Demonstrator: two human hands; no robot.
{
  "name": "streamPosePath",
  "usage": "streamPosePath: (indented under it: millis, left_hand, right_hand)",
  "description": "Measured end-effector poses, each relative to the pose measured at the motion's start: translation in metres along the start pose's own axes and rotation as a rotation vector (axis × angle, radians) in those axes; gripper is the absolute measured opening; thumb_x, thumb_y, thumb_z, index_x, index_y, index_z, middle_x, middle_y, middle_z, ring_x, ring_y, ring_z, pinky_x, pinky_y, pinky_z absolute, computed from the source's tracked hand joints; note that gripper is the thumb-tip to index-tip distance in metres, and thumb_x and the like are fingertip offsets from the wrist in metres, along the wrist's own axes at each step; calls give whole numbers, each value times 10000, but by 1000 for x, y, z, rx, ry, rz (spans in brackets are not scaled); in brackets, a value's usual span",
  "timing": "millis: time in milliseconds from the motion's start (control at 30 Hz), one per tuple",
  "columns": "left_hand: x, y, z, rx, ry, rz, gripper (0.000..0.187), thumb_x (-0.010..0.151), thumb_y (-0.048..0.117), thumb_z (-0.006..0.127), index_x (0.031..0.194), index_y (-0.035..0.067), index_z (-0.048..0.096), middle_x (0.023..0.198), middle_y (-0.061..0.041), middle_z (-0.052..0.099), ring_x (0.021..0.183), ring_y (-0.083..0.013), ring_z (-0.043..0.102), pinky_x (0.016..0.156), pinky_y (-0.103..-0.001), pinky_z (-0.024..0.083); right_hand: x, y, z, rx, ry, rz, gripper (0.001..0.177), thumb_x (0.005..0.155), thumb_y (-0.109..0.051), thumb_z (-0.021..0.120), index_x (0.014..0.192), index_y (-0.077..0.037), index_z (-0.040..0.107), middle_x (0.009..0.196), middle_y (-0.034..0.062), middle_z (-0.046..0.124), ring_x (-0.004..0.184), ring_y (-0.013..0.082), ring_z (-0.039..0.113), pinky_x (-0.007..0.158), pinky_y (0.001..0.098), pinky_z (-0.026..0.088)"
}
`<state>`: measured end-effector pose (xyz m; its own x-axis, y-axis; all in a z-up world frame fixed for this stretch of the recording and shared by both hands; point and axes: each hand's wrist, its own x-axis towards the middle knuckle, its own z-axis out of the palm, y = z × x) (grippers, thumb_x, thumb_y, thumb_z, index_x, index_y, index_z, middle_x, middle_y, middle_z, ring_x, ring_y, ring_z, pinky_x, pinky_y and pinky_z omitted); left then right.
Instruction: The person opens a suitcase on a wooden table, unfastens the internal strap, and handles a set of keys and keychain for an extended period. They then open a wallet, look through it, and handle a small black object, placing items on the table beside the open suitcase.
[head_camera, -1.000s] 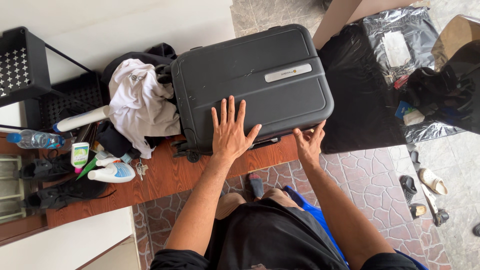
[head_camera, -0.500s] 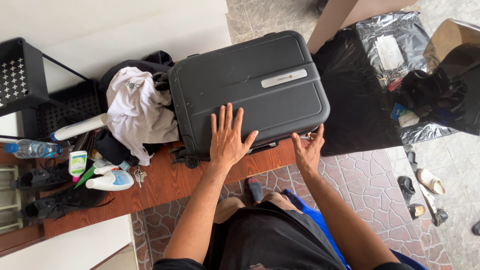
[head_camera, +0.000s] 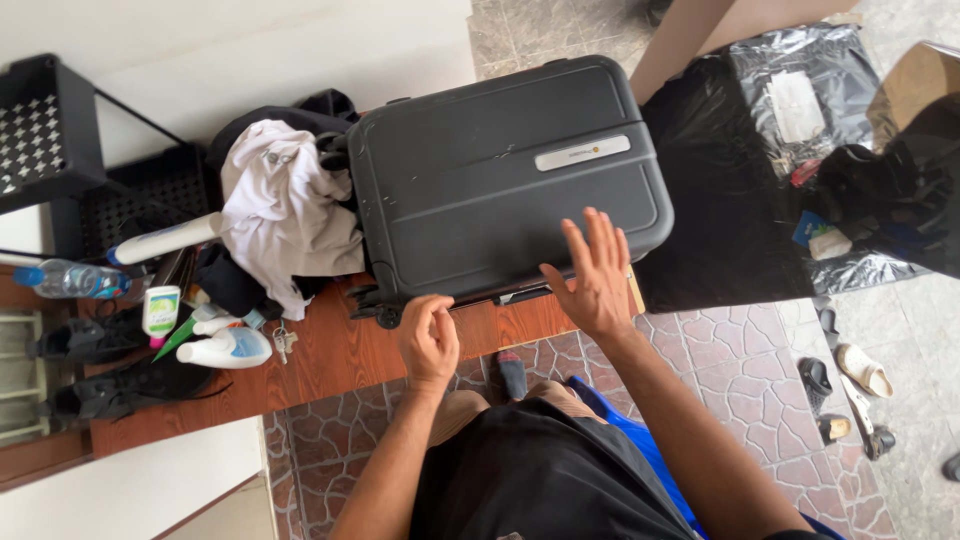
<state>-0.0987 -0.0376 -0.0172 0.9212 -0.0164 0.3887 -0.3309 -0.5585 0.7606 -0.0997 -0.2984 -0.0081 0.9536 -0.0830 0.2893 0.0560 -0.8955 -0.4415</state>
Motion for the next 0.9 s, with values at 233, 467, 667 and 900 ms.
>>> streamPosePath:
  millis: [233, 467, 667, 900]
  left_hand:
    - [-41, -32, -2, 103, -8, -425, 133, 986, 115, 561, 989, 72, 686, 884, -44, 661, 636, -132, 571, 565, -300, 470]
    - [-54, -59, -27, 149, 87, -544, 161, 984, 213, 619, 1050, 70, 655, 944, -43, 661, 717, -154, 594, 621, -310, 489]
    - [-22, -44, -56, 228, 146, -117, 227, 994, 187, 637, 1175, 55, 601, 1208, -136, 625, 1005, -255, 629, 815, -375, 518]
    - [50, -42, -82, 330, -131, 103, 563, 985, 290, 674, 1476, 67, 513, 1626, -281, 340, 1487, -443, 386, 1177, -552, 373]
  right_hand:
    - [19, -50, 10, -11, -184, -278, 709, 881, -435, 771, 1459, -107, 524, 1580, 231, 385, 1506, 399, 325, 1232, 592, 226]
    - [0, -87, 40, -25, -257, -441, 734, 908, -467, 733, 1508, -116, 497, 1618, 212, 353, 1524, 368, 290, 1229, 599, 212]
    - [-27, -104, 72, -53, -216, -440, 804, 908, -485, 725, 1558, -108, 440, 1644, 208, 332, 1537, 363, 281, 1232, 613, 214]
    - [-48, -111, 120, -121, -190, -300, 906, 871, -557, 755, 1572, -101, 408, 1636, 249, 319, 1523, 431, 271, 1188, 692, 208]
